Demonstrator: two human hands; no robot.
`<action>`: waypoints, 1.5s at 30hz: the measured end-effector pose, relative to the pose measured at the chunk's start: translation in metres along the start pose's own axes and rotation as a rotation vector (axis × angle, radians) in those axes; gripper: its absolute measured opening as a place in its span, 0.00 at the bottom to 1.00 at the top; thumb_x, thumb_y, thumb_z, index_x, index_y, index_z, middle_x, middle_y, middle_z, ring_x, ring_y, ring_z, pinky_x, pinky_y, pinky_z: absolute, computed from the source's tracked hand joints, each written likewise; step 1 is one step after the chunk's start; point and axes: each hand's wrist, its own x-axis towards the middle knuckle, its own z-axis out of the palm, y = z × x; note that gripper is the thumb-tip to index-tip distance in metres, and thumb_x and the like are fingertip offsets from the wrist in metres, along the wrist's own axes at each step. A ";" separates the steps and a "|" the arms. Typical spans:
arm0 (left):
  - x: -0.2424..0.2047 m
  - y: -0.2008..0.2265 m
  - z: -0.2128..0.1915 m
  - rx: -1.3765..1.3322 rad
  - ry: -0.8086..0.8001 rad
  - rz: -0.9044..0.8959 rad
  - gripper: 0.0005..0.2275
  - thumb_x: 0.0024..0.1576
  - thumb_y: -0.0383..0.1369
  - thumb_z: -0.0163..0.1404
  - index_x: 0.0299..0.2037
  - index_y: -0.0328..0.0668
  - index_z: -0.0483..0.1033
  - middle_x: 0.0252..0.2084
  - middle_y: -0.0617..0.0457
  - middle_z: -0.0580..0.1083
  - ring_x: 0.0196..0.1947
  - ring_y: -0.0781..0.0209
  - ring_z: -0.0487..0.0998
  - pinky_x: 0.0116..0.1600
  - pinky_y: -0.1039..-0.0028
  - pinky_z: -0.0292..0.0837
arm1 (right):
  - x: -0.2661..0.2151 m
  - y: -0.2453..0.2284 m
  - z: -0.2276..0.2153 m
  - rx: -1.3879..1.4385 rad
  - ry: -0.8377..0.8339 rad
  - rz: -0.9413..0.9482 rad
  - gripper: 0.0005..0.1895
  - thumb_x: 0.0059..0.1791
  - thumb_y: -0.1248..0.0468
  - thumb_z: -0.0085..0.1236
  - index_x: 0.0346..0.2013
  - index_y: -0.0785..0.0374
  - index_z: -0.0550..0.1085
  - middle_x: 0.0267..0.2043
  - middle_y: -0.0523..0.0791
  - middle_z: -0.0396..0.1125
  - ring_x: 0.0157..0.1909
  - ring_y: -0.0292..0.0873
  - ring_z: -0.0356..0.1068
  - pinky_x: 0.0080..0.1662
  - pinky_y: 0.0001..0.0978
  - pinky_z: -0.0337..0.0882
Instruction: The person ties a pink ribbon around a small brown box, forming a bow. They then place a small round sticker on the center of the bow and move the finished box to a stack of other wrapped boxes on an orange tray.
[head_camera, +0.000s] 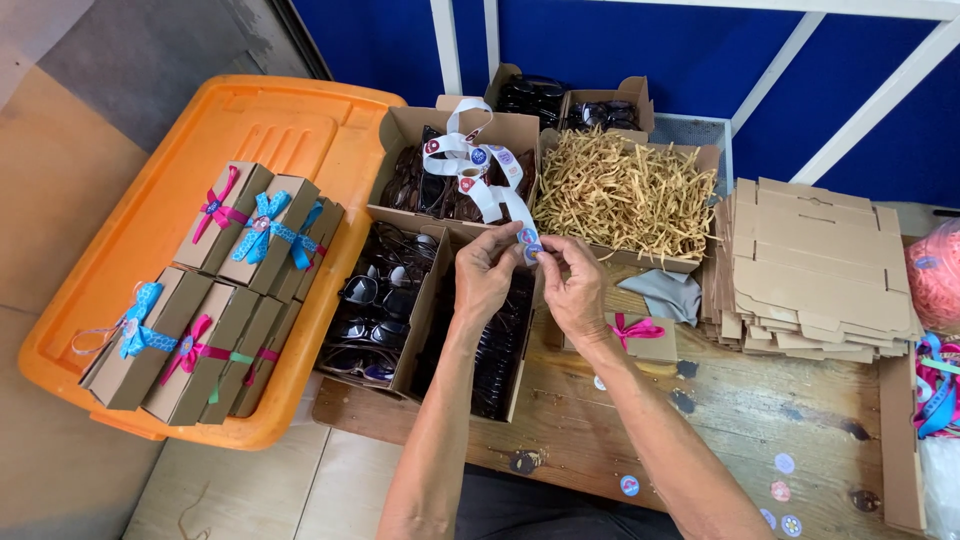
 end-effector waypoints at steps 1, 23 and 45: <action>0.000 -0.001 0.000 0.000 -0.001 -0.001 0.15 0.57 0.19 0.54 0.54 0.31 0.79 0.45 0.37 0.79 0.45 0.61 0.79 0.51 0.68 0.80 | -0.001 0.001 0.001 -0.001 0.000 0.001 0.09 0.51 0.70 0.63 0.45 0.60 0.79 0.37 0.49 0.73 0.37 0.53 0.76 0.38 0.40 0.76; 0.011 -0.008 -0.004 -0.043 0.038 -0.084 0.16 0.55 0.20 0.57 0.54 0.28 0.78 0.45 0.37 0.79 0.44 0.62 0.77 0.49 0.72 0.81 | 0.007 0.003 0.009 0.002 0.041 -0.018 0.08 0.48 0.72 0.65 0.40 0.58 0.82 0.36 0.45 0.75 0.39 0.46 0.77 0.41 0.35 0.76; 0.061 -0.020 -0.012 0.635 0.181 0.300 0.14 0.54 0.21 0.55 0.50 0.37 0.82 0.41 0.40 0.80 0.43 0.44 0.82 0.46 0.63 0.81 | -0.056 -0.002 -0.041 0.160 0.085 0.049 0.07 0.50 0.77 0.57 0.37 0.64 0.78 0.37 0.49 0.73 0.39 0.44 0.74 0.44 0.35 0.75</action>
